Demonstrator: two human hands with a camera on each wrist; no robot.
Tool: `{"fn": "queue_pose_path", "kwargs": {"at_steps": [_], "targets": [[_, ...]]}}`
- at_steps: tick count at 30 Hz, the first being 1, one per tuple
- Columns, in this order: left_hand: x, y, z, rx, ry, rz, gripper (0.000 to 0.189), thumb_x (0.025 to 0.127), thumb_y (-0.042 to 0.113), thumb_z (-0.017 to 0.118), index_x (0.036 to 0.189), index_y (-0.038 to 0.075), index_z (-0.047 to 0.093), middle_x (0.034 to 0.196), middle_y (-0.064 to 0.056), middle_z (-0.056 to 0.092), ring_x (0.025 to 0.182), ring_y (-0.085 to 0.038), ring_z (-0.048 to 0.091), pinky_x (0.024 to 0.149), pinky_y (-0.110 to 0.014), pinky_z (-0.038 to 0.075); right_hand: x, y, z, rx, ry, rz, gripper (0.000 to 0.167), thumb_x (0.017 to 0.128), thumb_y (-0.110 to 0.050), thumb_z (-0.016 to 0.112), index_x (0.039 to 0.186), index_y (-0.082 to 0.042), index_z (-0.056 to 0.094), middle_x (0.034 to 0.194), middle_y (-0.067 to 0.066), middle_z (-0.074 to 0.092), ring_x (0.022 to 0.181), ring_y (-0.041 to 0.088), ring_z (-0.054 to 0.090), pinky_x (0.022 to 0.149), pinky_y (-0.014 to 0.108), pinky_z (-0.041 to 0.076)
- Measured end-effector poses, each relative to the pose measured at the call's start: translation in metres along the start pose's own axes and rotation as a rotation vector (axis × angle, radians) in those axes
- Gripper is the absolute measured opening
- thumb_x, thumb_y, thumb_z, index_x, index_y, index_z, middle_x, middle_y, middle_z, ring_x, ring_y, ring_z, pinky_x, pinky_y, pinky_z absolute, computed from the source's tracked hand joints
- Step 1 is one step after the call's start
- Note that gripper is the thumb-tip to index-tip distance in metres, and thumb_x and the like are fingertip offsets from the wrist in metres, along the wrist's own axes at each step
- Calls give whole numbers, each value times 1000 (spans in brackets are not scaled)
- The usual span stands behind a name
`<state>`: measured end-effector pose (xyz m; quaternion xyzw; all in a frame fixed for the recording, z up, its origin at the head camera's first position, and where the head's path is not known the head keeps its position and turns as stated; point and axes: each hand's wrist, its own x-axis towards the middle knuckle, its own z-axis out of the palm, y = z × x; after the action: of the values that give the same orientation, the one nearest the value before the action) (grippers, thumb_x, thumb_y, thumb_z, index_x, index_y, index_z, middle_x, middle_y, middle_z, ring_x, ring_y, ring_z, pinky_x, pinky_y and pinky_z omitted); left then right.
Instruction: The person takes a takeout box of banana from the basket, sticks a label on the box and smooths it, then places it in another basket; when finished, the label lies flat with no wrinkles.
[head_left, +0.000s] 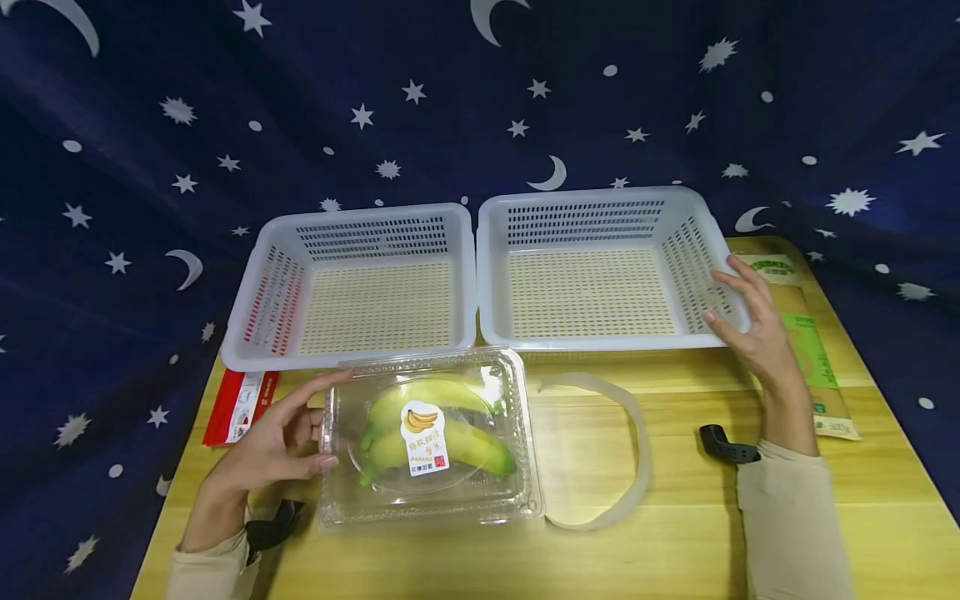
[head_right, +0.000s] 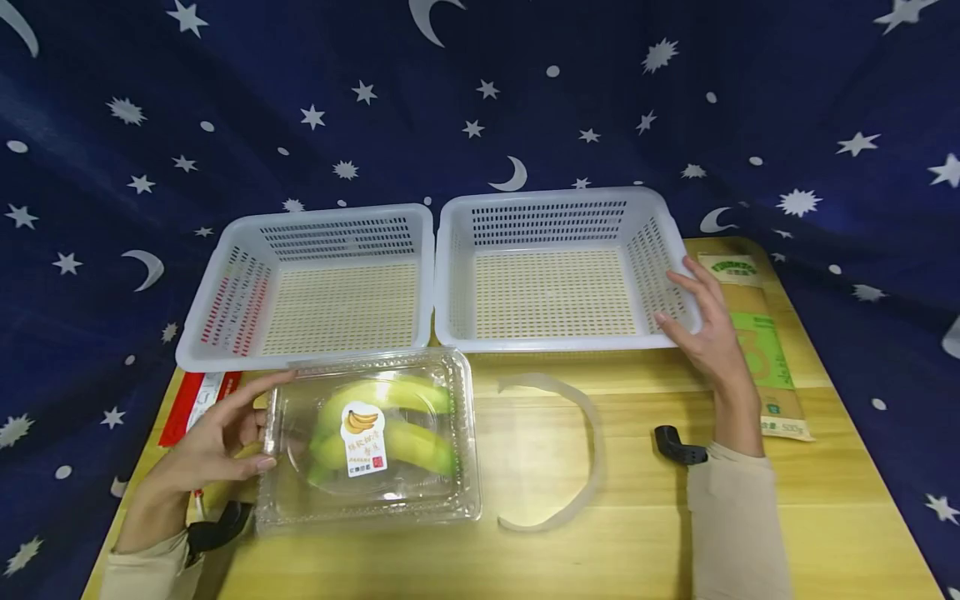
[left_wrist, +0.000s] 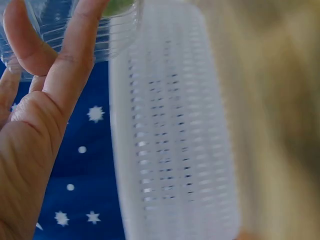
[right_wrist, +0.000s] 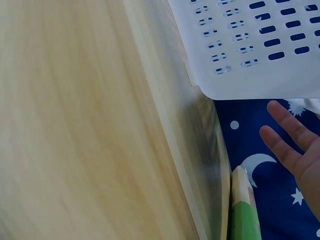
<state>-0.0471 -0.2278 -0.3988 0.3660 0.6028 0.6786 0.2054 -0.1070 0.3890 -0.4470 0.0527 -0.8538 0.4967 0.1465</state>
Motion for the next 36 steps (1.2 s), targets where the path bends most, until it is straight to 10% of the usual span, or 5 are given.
{"fn": "queue_pose_path", "kwargs": {"at_steps": [12, 18, 36], "targets": [[70, 30, -46, 3, -80, 70, 94, 67, -37, 54, 149, -14, 14, 155, -17, 27, 68, -14, 55, 45, -25, 47, -2, -38, 4, 39, -16, -11, 54, 82, 6, 62, 133, 13, 48, 158, 21, 24, 142, 12, 25, 102, 15, 25], [126, 28, -67, -12, -77, -20, 92, 75, -29, 59, 154, -2, 20, 150, -17, 29, 80, -15, 67, 66, -28, 60, -2, -35, 2, 45, -13, -11, 54, 81, 6, 62, 133, 13, 48, 158, 22, 23, 143, 13, 24, 102, 15, 26], [267, -4, -82, 168, -49, -244, 80, 89, 5, 68, 155, 25, 27, 153, -16, 30, 69, -15, 64, 68, -30, 56, -5, -33, -3, 47, -35, -14, 53, 82, 8, 61, 132, 14, 46, 157, 25, 21, 143, 14, 22, 104, 16, 24]]}}
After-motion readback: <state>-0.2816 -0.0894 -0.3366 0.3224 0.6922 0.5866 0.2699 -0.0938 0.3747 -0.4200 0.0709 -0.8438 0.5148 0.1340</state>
